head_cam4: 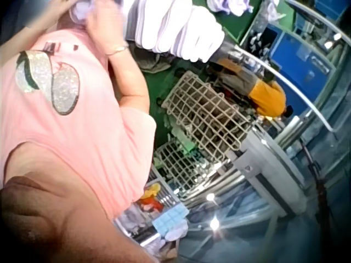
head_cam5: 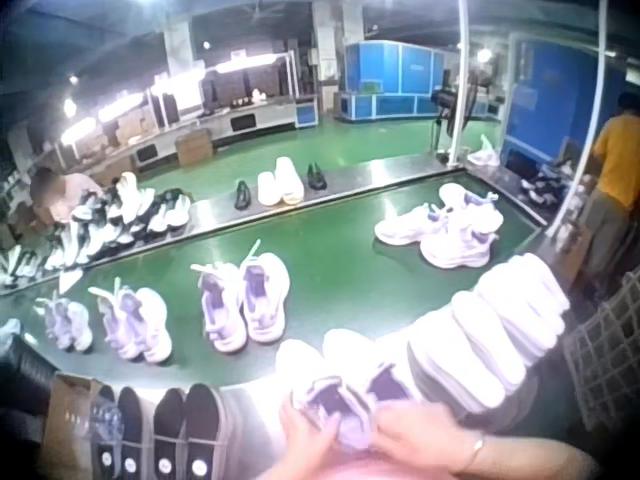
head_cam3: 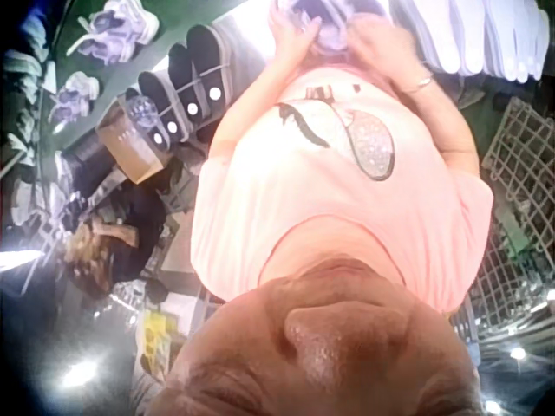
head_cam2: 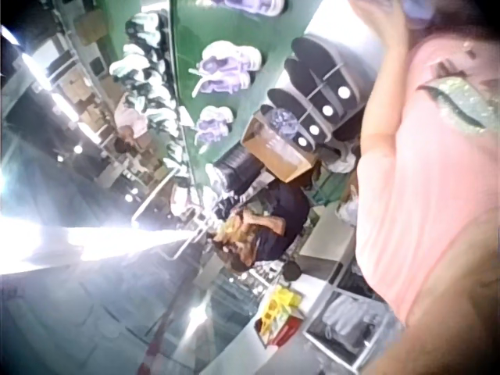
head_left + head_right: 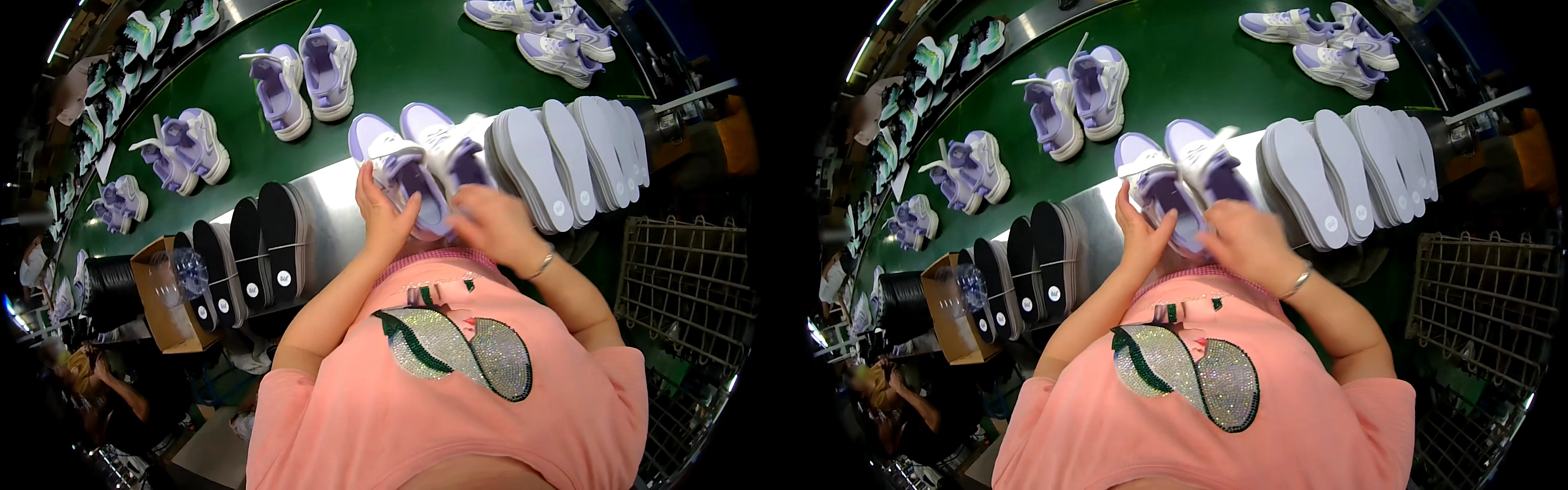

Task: The person picks up white insoles and inserts them into light purple and white sneakers on an assembly line.

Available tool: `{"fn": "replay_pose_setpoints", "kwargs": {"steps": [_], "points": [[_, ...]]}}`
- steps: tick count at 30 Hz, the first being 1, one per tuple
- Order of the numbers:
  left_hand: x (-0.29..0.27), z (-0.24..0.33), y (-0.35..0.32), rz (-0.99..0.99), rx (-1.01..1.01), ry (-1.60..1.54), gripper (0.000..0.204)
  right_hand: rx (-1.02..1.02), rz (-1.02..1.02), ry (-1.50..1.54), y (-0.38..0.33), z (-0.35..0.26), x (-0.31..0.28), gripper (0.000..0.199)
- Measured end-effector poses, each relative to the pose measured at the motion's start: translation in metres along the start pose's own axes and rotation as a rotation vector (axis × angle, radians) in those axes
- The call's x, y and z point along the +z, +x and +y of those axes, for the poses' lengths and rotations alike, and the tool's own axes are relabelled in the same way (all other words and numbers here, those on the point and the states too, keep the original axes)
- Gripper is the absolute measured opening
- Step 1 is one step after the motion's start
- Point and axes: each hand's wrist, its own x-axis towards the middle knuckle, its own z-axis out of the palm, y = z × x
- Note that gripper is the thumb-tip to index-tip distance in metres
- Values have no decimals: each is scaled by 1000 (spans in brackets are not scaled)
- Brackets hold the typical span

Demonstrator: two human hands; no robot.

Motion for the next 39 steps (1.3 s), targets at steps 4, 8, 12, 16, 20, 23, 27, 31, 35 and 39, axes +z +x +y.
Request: {"fn": "replay_pose_setpoints", "kwargs": {"steps": [4, 8, 12, 16, 20, 23, 27, 31, 35, 39], "points": [[-7, 6, 24, -22, 200, -106, 43, 229, 337, 54, -4, 49, -25, 17], [-7, 7, 56, -10, -153, -336, 21, 391, 320, -434, -13, 124, -13, 28], [-11, 6, 66, -59, -193, -257, 22, 498, 230, -334, -10, 123, -14, 35], [-8, 4, 65, -145, -268, -313, 24, 417, 411, -233, -11, 114, -28, 28], [4, -10, 54, -203, -106, -388, 36, 62, 544, 94, -8, 56, -59, 16], [18, -29, 48, -168, 118, -218, 48, -146, 197, -7, -9, 8, -58, 10], [21, -9, 46, -48, 102, -98, 39, -285, -116, -529, -1, -14, -20, 6], [11, 11, 39, -139, -67, -141, 43, -351, -83, -660, 16, -21, -1, 5], [14, 9, 25, -76, -56, -122, 48, -231, -155, -530, 37, -5, 32, 11], [10, 16, 23, -85, -81, -148, 48, -144, -74, -382, 40, 9, 56, 13]]}}
